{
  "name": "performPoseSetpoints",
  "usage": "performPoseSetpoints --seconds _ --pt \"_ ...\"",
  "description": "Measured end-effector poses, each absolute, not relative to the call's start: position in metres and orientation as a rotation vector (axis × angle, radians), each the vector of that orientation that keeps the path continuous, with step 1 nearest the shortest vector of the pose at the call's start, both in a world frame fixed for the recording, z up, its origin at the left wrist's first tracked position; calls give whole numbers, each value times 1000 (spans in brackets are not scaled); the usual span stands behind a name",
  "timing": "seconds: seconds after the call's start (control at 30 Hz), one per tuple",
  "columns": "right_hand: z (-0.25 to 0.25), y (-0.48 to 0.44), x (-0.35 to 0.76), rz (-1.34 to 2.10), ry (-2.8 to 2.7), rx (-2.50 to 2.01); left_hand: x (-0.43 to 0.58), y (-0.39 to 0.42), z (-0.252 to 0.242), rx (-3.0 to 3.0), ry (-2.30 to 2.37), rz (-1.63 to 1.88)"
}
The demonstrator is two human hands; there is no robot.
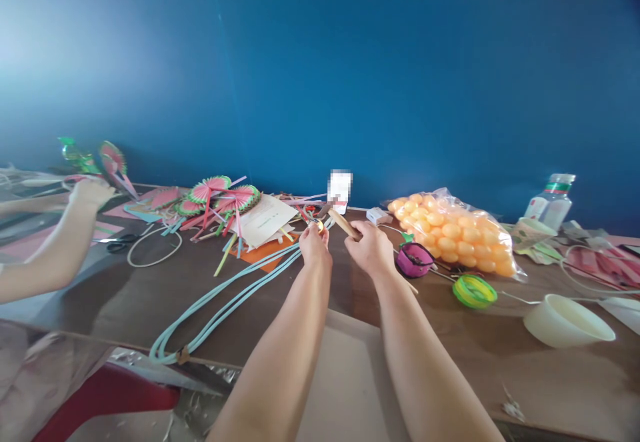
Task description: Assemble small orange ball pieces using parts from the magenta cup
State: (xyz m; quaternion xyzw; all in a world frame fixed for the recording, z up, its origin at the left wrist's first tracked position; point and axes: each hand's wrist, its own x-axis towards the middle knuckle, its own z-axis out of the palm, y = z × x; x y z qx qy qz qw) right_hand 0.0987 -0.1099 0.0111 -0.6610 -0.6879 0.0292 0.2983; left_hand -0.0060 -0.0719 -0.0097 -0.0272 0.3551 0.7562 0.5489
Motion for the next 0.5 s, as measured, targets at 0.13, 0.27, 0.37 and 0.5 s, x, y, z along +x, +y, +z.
performPoseSetpoints --seconds 0.13,0.27,0.37,0.5 --pt "10 -110 98 89 -1855 -1775 -6 -73 -10 -19 857 1786" --pt "10 -109 98 73 -1840 -1771 -5 -75 -9 26 875 1781" --pt "9 -109 99 88 -1869 -1786 -5 -76 -8 33 915 1755" --pt "9 -108 100 69 -1825 -1786 -5 -75 -9 29 923 1757"
